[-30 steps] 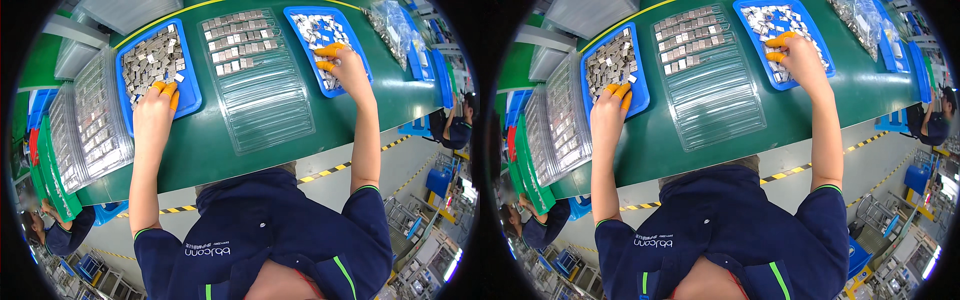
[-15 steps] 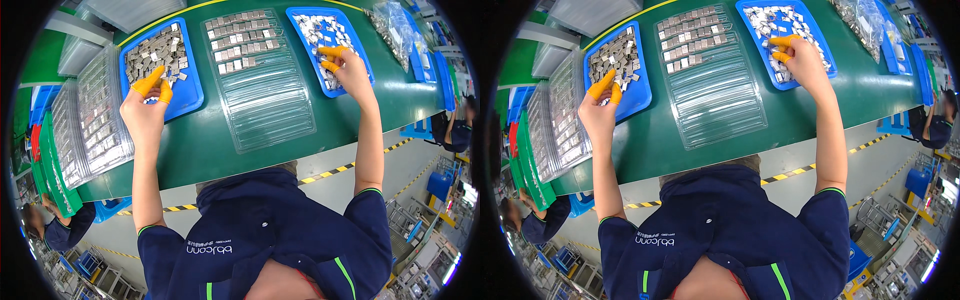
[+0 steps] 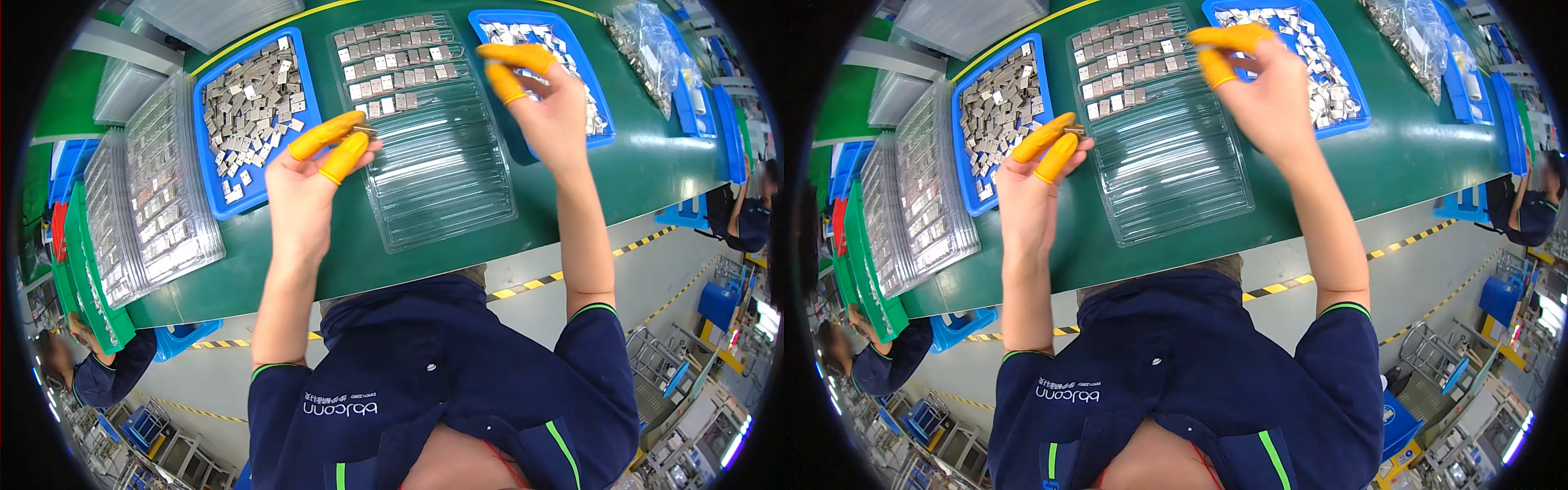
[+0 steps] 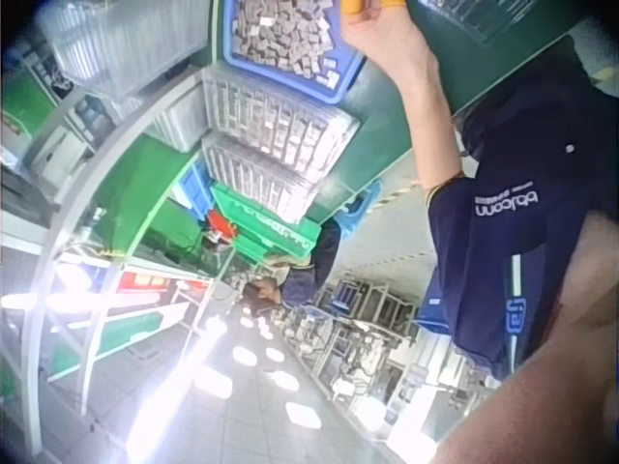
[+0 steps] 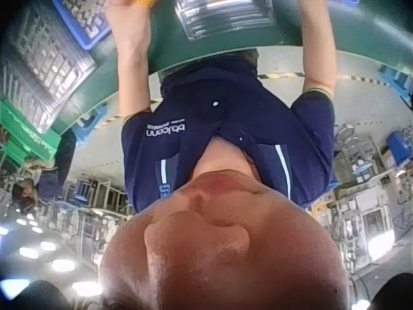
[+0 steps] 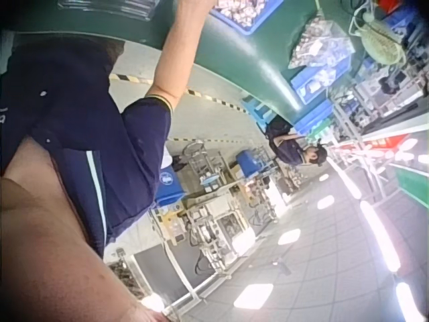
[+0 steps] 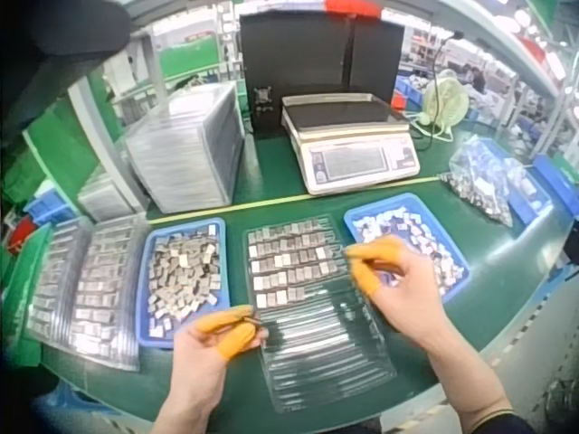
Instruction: The person picks small rectangular electronic components from a blue tray and places them into a clear plastic tray with multiple compartments. They handle the components one at a time, using yellow finger cots, and arrange them in rows within the clear tray.
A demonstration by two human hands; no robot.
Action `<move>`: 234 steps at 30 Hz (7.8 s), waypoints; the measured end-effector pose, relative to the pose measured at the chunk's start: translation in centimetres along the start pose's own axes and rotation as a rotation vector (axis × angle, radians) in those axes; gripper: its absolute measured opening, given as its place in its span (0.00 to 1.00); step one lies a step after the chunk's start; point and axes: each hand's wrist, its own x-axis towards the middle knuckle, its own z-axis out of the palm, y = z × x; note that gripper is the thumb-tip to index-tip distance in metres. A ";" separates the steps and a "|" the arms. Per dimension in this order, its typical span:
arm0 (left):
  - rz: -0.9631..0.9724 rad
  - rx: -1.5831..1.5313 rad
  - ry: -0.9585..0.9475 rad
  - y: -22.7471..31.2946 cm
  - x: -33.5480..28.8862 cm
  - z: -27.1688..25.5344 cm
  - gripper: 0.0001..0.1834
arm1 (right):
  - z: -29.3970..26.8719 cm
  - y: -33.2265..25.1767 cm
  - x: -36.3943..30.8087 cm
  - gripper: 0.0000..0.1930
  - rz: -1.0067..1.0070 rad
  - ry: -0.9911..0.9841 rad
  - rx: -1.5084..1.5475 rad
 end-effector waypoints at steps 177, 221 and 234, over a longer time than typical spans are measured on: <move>0.421 1.419 0.089 0.9 5.3 -6.9 0.10 | -4.3 5.2 0.3 0.15 0.308 -0.253 -0.593; 0.037 0.274 0.069 -0.6 2.1 -1.5 0.13 | -6.4 4.4 0.9 0.16 0.553 -0.127 0.041; 0.081 0.170 0.056 -1.1 1.7 0.0 0.15 | 1.8 -1.2 0.0 0.11 0.115 -0.335 0.053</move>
